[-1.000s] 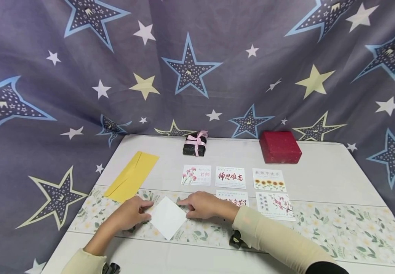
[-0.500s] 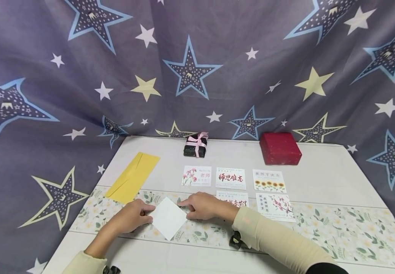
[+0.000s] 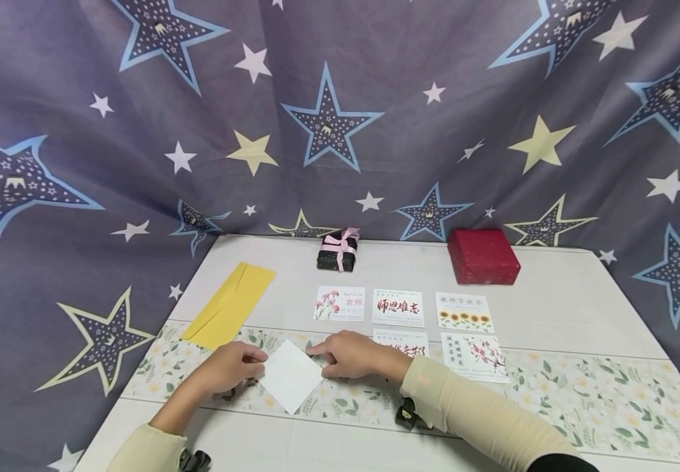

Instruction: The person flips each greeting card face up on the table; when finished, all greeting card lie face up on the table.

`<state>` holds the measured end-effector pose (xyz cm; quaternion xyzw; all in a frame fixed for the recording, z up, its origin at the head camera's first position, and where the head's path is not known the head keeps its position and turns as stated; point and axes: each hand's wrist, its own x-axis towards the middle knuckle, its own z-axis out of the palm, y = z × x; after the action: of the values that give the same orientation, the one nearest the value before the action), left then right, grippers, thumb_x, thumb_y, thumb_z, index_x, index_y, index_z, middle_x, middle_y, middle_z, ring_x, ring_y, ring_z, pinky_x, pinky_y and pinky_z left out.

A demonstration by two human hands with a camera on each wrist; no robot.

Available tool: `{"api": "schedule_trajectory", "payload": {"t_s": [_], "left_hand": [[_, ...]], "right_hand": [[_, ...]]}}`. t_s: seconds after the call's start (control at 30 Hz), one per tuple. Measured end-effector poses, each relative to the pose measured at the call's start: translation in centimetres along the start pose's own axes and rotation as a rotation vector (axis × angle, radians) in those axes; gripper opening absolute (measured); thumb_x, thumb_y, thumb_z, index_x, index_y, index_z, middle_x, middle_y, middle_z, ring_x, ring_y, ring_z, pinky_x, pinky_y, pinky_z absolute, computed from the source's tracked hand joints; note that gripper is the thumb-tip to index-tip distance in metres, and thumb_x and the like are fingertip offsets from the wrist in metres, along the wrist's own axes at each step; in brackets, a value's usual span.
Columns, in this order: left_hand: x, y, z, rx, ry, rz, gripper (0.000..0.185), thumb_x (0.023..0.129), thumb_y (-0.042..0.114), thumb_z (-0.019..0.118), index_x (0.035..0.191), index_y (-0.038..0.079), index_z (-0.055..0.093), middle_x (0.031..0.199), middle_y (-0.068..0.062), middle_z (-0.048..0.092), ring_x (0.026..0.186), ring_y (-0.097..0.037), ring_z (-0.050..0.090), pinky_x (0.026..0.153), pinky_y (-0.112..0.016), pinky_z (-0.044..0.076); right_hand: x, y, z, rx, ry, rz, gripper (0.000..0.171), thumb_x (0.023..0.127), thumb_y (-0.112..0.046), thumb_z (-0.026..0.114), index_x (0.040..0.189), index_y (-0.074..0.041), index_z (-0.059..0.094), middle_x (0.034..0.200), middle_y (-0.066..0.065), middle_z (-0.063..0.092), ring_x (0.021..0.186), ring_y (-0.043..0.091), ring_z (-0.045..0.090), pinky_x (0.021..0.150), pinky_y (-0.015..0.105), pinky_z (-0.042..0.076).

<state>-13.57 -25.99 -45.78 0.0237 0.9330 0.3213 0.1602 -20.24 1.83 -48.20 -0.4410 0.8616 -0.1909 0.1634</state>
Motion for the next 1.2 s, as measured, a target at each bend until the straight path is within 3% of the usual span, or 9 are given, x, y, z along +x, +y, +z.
{"api": "schedule_trajectory", "payload": {"t_s": [0.37, 0.5, 0.77, 1.2], "left_hand": [[0.2, 0.9, 0.8, -0.015, 0.056, -0.065, 0.007, 0.092, 0.011, 0.071, 0.096, 0.006, 0.075, 0.086, 0.000, 0.066, 0.077, -0.015, 0.056, 0.067, -0.030, 0.048], [0.0, 0.8, 0.8, 0.010, 0.061, -0.062, 0.014, 0.088, 0.010, 0.074, 0.100, 0.004, 0.073, 0.089, -0.002, 0.066, 0.080, -0.016, 0.056, 0.070, -0.031, 0.049], [0.0, 0.7, 1.0, 0.092, 0.077, 0.018, 0.038, 0.074, 0.003, 0.085, 0.109, 0.004, 0.070, 0.093, -0.005, 0.058, 0.085, -0.019, 0.049, 0.075, -0.034, 0.044], [0.6, 0.2, 1.5, 0.162, 0.156, 0.039, 0.018, 0.087, 0.006, 0.076, 0.102, 0.010, 0.068, 0.084, -0.003, 0.050, 0.078, -0.018, 0.044, 0.069, -0.033, 0.038]], "right_hand": [[0.1, 0.0, 0.2, 0.007, -0.008, 0.009, 0.051, 0.093, -0.028, 0.074, 0.143, -0.025, 0.061, 0.061, -0.014, 0.052, 0.055, 0.000, 0.041, 0.056, 0.016, 0.034], [0.2, -0.1, 0.2, 0.014, -0.011, 0.004, 0.051, 0.093, -0.028, 0.074, 0.143, -0.025, 0.061, 0.062, -0.014, 0.052, 0.055, 0.000, 0.041, 0.056, 0.015, 0.034], [0.2, 0.3, 0.1, 0.004, -0.025, -0.038, 0.052, 0.095, -0.025, 0.073, 0.145, -0.030, 0.059, 0.063, -0.013, 0.051, 0.055, 0.000, 0.041, 0.055, 0.016, 0.034], [0.1, 0.1, -0.1, -0.030, -0.033, -0.054, 0.042, 0.095, -0.025, 0.072, 0.136, -0.032, 0.066, 0.068, -0.013, 0.052, 0.060, 0.001, 0.042, 0.058, 0.015, 0.036]]}}
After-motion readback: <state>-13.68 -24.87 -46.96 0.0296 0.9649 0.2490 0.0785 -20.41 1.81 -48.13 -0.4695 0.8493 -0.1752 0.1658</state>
